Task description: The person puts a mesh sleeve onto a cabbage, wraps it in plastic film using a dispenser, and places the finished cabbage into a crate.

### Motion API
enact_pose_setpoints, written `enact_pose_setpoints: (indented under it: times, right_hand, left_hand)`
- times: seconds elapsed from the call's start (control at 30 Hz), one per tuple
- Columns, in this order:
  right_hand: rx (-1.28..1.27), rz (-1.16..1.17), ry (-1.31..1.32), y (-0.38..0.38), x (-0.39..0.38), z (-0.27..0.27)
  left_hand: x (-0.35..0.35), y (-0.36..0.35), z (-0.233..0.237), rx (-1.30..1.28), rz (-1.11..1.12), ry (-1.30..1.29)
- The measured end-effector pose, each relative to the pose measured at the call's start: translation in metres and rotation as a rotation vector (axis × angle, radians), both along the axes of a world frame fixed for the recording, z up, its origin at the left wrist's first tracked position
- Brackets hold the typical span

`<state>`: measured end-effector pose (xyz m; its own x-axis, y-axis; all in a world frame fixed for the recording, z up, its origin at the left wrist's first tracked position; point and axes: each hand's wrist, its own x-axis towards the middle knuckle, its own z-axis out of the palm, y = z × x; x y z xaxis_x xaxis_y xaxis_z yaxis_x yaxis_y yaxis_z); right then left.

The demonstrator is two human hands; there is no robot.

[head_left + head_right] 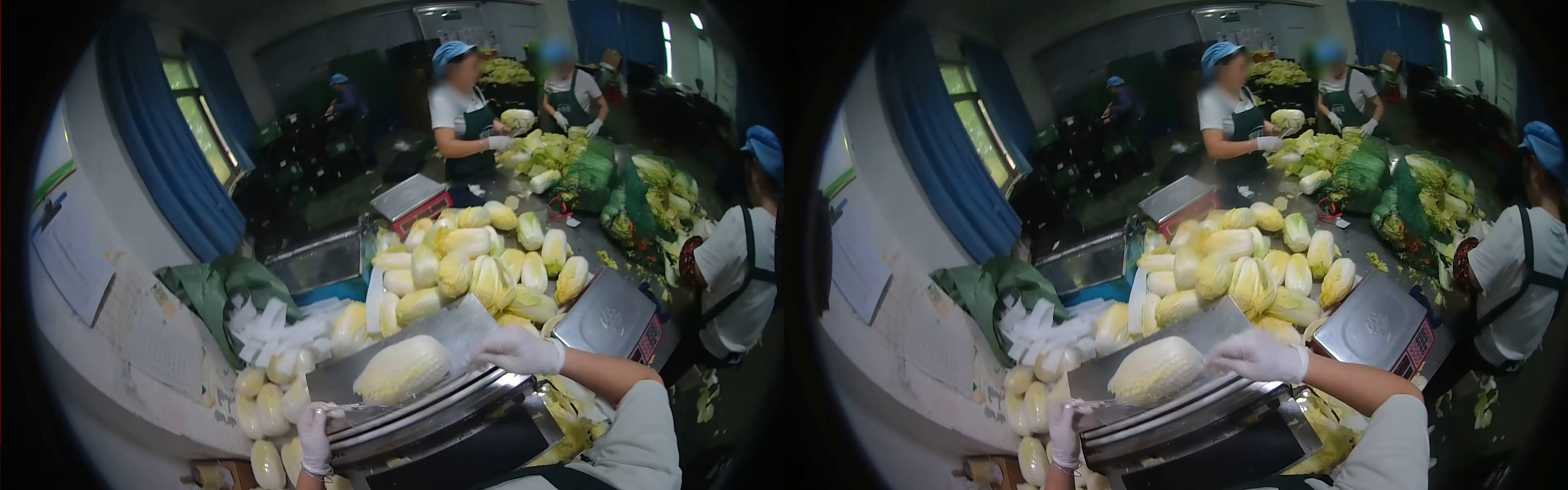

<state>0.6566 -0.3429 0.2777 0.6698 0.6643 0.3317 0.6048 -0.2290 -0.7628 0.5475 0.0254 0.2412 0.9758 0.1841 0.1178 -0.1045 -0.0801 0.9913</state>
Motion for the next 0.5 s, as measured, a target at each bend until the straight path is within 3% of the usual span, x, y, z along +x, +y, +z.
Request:
enact_pose_setpoints:
  times: [0.03,0.1,0.13,0.17,0.2,0.23,0.27,0.3,0.4,0.43,0.5]
  right_hand:
    - [0.106,-0.046,-0.092,0.007,0.012,0.006]
    - [0.084,-0.107,-0.136,0.025,0.063,-0.027]
    - [0.072,-0.133,-0.161,0.033,0.084,-0.04]
    - [-0.074,-0.093,-0.015,0.041,0.09,-0.041]
    - [-0.219,-0.052,0.133,0.05,0.09,-0.049]
    - [-0.045,0.084,0.062,0.06,0.108,-0.111]
    - [-0.203,0.241,-0.131,0.068,0.094,-0.1]
    - [-0.162,0.055,-0.027,0.078,0.09,-0.148]
    - [-0.108,0.072,0.132,0.069,0.061,-0.117]
    - [-0.153,0.059,0.118,0.06,0.049,-0.107]
    - [-0.192,0.112,0.177,0.04,0.013,-0.085]
  left_hand:
    - [0.015,-0.004,0.015,0.041,0.063,-0.102]
    - [0.052,0.014,-0.01,0.604,-0.003,-0.066]
    - [0.066,0.016,-0.032,0.687,-0.121,0.019]
    - [0.073,0.007,-0.042,0.766,-0.257,0.085]
    - [0.079,-0.002,-0.058,0.76,-0.376,0.035]
    - [0.082,-0.004,-0.076,0.755,-0.305,0.114]
    - [0.086,-0.006,-0.08,0.587,-0.299,0.099]
    - [0.088,-0.006,-0.081,0.417,-0.293,0.092]
    - [0.077,-0.01,-0.07,0.304,-0.303,0.004]
    - [0.065,-0.012,-0.057,0.195,-0.358,0.123]
    - [0.036,-0.023,-0.021,0.333,-0.465,0.152]
